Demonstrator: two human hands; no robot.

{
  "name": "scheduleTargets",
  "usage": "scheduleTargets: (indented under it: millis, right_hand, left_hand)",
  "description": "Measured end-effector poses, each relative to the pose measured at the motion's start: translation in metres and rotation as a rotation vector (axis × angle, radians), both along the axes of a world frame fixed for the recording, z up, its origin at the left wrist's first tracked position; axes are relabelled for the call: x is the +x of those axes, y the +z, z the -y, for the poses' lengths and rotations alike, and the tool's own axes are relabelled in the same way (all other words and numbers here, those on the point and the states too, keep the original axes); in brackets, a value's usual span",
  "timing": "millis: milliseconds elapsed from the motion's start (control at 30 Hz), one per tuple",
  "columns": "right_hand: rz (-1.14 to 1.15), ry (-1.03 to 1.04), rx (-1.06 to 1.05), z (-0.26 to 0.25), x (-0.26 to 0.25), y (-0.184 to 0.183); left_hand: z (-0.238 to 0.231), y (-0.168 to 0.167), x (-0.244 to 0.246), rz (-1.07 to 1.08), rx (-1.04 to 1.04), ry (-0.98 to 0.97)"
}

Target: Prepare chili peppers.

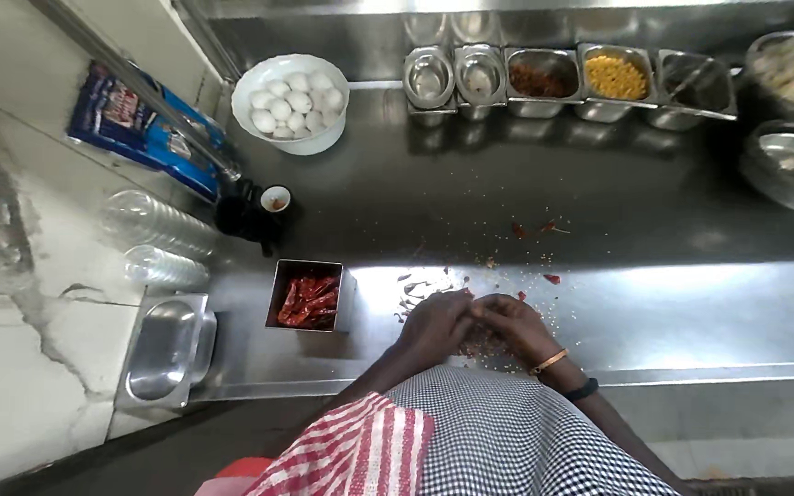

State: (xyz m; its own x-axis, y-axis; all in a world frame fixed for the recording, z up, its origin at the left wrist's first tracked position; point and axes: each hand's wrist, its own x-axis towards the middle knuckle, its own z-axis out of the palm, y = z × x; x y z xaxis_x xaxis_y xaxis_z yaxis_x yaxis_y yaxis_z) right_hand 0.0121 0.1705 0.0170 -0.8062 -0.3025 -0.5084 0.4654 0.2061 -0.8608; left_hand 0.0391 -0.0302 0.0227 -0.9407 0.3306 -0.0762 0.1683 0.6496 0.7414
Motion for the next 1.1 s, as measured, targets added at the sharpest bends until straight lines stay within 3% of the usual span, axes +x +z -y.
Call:
scheduleTargets:
  millis: [67,133,300,333,400,533,700,800,900,967,1100]
  right_hand:
    - [-0.074,0.066,0.09,0.001,-0.001,-0.001]
    - [-0.16,0.116,0.136,0.003,-0.002,-0.002]
    - [-0.15,0.023,-0.101,0.003,-0.005,0.0]
    - [-0.106,-0.044,-0.163,0.002,-0.004,0.001]
    - [0.029,-0.224,-0.312,-0.004,-0.005,0.003]
    - [0.215,-0.521,-0.539,-0.026,-0.011,0.009]
    - [0.182,-0.536,-0.431,-0.041,0.0,-0.002]
    - [0.168,-0.513,-0.357,-0.042,0.006,-0.007]
    - [0.132,-0.545,-0.323,-0.051,0.008,-0.004]
    - [0.131,-0.585,-0.359,-0.058,0.008,0.003]
    - [0.124,-0.695,-0.413,-0.065,0.01,0.009]
  left_hand:
    - [0.0,0.002,0.001,0.04,-0.125,-0.035]
    - [0.006,-0.002,0.0,0.122,-0.089,-0.041]
    - [0.013,-0.021,0.005,0.489,0.898,0.262]
    - [0.014,-0.025,0.006,0.498,1.011,0.334]
    - [0.023,-0.023,0.002,0.352,0.872,0.44]
    - [0.049,-0.021,-0.007,-0.01,0.084,0.43]
    - [0.061,-0.02,-0.012,-0.069,-0.319,0.412]
    - [0.061,-0.026,-0.01,0.003,-0.349,0.383]
    - [0.055,-0.031,-0.005,-0.01,-0.043,0.274]
    - [0.054,-0.028,-0.004,-0.07,0.107,0.351]
    - [0.065,-0.034,-0.015,-0.237,-0.162,0.568]
